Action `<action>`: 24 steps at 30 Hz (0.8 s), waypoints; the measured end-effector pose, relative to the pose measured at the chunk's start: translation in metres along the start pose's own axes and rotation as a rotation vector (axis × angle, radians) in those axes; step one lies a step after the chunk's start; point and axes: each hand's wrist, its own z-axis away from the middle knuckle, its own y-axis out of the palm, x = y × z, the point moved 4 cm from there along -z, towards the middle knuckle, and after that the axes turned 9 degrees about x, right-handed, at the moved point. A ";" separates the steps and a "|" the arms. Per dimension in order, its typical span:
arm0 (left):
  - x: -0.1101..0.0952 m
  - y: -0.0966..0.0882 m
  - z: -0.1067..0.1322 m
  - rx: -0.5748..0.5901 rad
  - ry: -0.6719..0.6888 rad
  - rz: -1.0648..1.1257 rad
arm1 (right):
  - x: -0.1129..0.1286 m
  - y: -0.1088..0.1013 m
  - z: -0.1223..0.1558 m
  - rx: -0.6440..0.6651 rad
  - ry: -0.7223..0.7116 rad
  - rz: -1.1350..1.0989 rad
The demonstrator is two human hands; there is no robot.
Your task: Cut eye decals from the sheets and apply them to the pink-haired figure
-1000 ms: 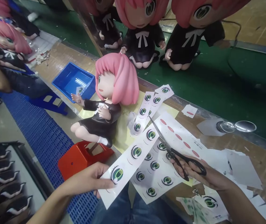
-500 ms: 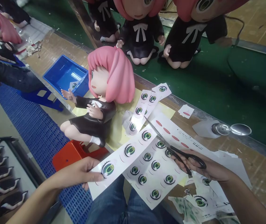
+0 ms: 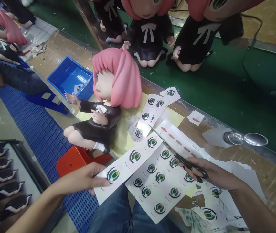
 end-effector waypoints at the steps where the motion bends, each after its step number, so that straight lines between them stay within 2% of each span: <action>1: -0.002 0.001 0.001 -0.002 -0.007 -0.006 | 0.001 0.001 -0.001 -0.004 0.005 -0.026; 6: -0.013 0.009 0.015 -0.050 -0.060 -0.073 | -0.014 0.011 0.010 -0.038 -0.016 -0.211; 9: -0.018 0.017 0.034 -0.125 -0.079 -0.224 | -0.036 0.019 0.030 -0.126 -0.052 -0.541; 11: -0.022 0.022 0.051 -0.220 -0.069 -0.369 | -0.043 0.030 0.042 -0.122 -0.112 -0.685; 13: -0.028 0.028 0.067 -0.280 -0.032 -0.467 | -0.042 0.042 0.052 -0.145 -0.189 -0.741; 16: -0.047 0.040 0.076 -0.264 0.122 -0.461 | -0.040 0.061 0.061 -0.252 -0.269 -0.809; 18: -0.067 0.044 0.066 -0.310 0.265 -0.392 | -0.047 0.071 0.062 -0.289 -0.300 -0.843; 20: -0.085 0.041 0.040 -0.436 0.366 -0.280 | -0.061 0.077 0.060 -0.323 -0.322 -0.864; 22: -0.099 0.035 0.000 -0.542 0.392 -0.186 | -0.074 0.080 0.057 -0.341 -0.336 -0.878; 24: -0.109 0.026 -0.046 -0.616 0.386 -0.180 | -0.079 0.084 0.057 -0.369 -0.337 -0.867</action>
